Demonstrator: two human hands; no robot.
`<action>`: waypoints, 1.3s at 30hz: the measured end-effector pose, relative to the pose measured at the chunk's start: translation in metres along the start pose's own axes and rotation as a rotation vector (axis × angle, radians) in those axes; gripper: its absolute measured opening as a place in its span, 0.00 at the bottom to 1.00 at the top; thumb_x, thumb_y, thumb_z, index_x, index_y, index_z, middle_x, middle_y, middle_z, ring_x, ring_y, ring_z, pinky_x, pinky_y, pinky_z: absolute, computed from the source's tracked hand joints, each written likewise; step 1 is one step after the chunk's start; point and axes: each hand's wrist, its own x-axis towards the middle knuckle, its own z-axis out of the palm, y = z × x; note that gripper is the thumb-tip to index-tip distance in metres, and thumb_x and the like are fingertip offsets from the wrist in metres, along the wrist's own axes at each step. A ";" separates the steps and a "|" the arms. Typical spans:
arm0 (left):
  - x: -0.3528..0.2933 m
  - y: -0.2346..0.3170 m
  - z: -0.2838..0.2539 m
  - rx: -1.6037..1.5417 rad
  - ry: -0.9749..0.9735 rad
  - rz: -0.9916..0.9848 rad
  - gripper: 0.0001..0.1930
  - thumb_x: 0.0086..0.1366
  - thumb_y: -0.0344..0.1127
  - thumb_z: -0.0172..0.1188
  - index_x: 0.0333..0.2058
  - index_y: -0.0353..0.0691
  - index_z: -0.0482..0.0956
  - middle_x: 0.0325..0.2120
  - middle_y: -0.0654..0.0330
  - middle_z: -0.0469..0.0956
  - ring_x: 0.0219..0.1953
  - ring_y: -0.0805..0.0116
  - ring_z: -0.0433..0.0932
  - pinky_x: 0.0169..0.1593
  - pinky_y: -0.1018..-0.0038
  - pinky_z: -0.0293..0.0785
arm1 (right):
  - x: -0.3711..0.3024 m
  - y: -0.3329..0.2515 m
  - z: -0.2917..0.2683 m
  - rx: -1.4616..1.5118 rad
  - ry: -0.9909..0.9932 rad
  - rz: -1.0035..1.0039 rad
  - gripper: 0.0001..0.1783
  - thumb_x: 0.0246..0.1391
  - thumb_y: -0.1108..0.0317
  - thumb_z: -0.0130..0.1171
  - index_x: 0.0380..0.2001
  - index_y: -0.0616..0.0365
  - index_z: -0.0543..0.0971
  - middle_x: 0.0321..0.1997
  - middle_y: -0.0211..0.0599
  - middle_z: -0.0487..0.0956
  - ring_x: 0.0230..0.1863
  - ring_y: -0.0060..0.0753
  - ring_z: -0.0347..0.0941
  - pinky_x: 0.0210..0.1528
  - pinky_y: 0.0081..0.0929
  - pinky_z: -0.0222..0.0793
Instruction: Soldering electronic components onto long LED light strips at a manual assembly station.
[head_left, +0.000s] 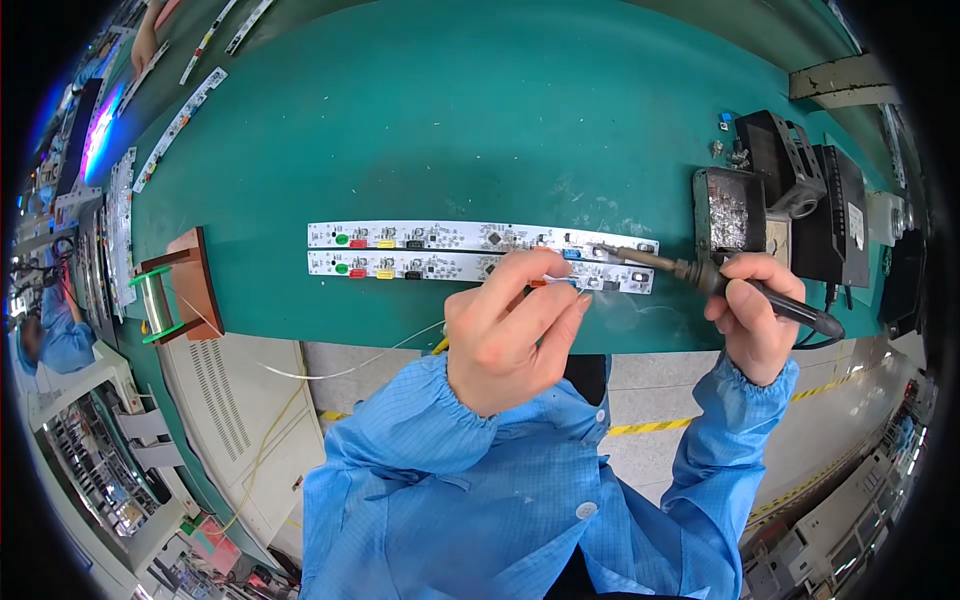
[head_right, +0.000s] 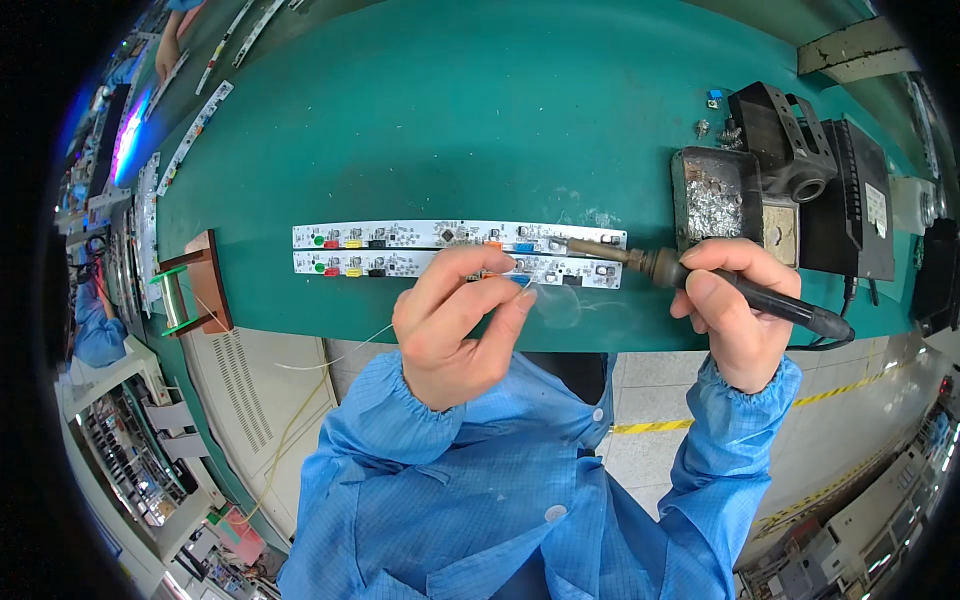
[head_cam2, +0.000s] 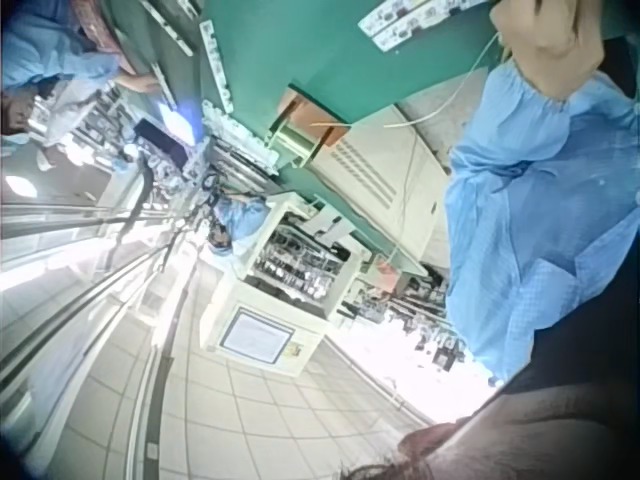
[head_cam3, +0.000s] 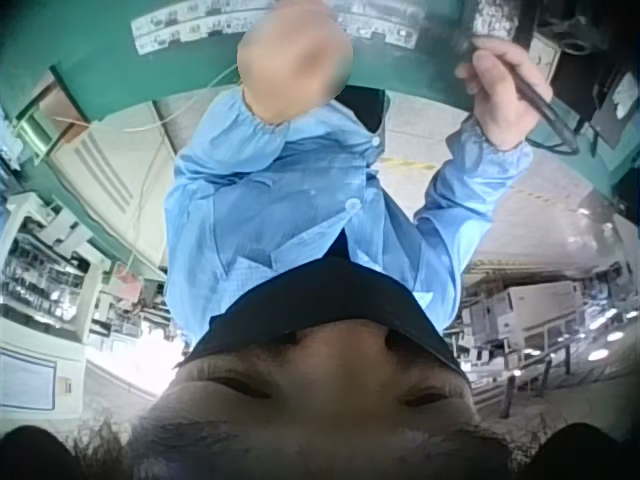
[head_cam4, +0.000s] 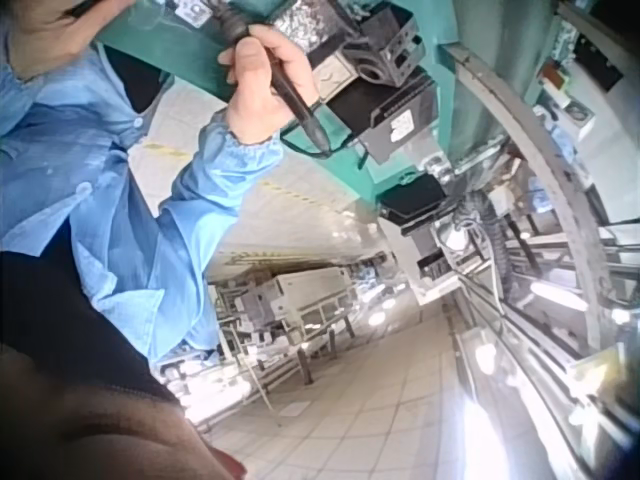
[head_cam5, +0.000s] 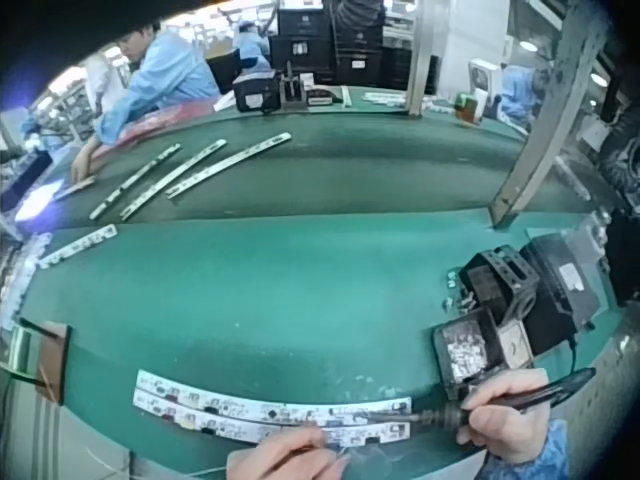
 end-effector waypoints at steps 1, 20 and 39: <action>0.003 0.001 -0.001 0.000 0.001 0.002 0.08 0.44 0.18 0.65 0.24 0.33 0.77 0.32 0.54 0.77 0.24 0.68 0.77 0.24 0.77 0.70 | 0.001 0.000 0.001 0.000 0.000 -0.002 0.09 0.45 0.74 0.56 0.31 0.64 0.80 0.20 0.37 0.78 0.18 0.19 0.70 0.19 0.15 0.62; 0.017 -0.002 0.008 0.143 -0.056 -0.066 0.05 0.48 0.20 0.62 0.24 0.35 0.76 0.34 0.54 0.79 0.20 0.68 0.78 0.21 0.75 0.72 | 0.005 -0.004 0.012 -0.126 -0.007 0.075 0.10 0.47 0.70 0.57 0.33 0.62 0.79 0.18 0.36 0.77 0.14 0.15 0.65 0.16 0.12 0.57; 0.019 -0.001 0.006 0.204 -0.102 -0.061 0.05 0.48 0.22 0.63 0.24 0.37 0.77 0.34 0.57 0.79 0.21 0.66 0.77 0.22 0.74 0.72 | 0.005 -0.001 0.010 -0.130 -0.013 0.066 0.10 0.47 0.70 0.56 0.33 0.62 0.79 0.18 0.37 0.77 0.14 0.17 0.66 0.16 0.13 0.58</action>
